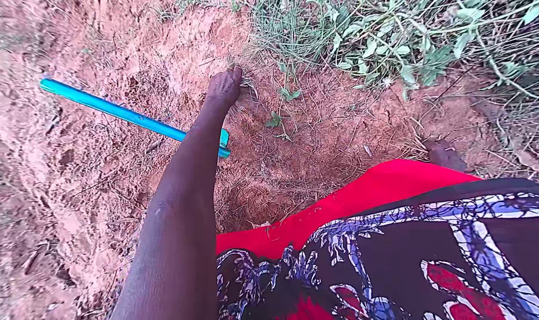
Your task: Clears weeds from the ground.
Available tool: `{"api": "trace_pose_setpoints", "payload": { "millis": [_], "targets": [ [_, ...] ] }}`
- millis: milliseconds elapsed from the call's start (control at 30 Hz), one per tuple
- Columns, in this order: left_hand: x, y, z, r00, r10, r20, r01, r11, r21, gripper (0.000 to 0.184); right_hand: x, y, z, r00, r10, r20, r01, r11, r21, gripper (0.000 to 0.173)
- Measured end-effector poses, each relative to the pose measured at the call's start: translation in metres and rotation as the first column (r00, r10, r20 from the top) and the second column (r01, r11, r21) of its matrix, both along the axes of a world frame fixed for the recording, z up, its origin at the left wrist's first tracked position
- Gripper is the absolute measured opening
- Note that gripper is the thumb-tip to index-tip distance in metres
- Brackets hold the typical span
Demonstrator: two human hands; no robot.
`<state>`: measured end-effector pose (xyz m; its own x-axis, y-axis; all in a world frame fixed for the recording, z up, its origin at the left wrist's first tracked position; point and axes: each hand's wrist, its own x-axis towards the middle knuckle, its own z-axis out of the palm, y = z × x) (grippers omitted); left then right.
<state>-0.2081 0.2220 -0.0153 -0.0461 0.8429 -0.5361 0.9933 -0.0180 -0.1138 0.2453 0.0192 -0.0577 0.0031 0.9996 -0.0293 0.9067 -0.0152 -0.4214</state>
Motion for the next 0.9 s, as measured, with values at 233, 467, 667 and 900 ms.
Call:
{"api": "trace_pose_setpoints", "payload": {
  "millis": [233, 467, 667, 900],
  "targets": [
    [0.018, 0.004, 0.014, 0.983, 0.076, -0.167, -0.089, 0.994, -0.068, 0.042, 0.002, 0.002, -0.002, 1.000, -0.013, 0.010, 0.014, 0.998, -0.066, 0.028],
    [0.024, -0.025, 0.014, 0.990, 0.048, -0.129, -0.055, 0.997, -0.052, 0.027, 0.001, 0.005, 0.001, 0.999, -0.048, 0.019, 0.051, 0.984, -0.168, 0.036],
    [0.052, -0.077, 0.029, 0.996, 0.002, 0.093, -0.005, 1.000, 0.024, 0.029, -0.001, 0.027, 0.012, 0.986, -0.077, 0.151, 0.147, 0.829, -0.540, 0.039],
    [0.075, -0.197, 0.016, 0.929, -0.190, 0.317, 0.111, 0.962, 0.251, 0.027, 0.015, 0.038, -0.011, 0.983, -0.171, 0.061, 0.177, 0.830, -0.529, 0.043]
  ]
}}
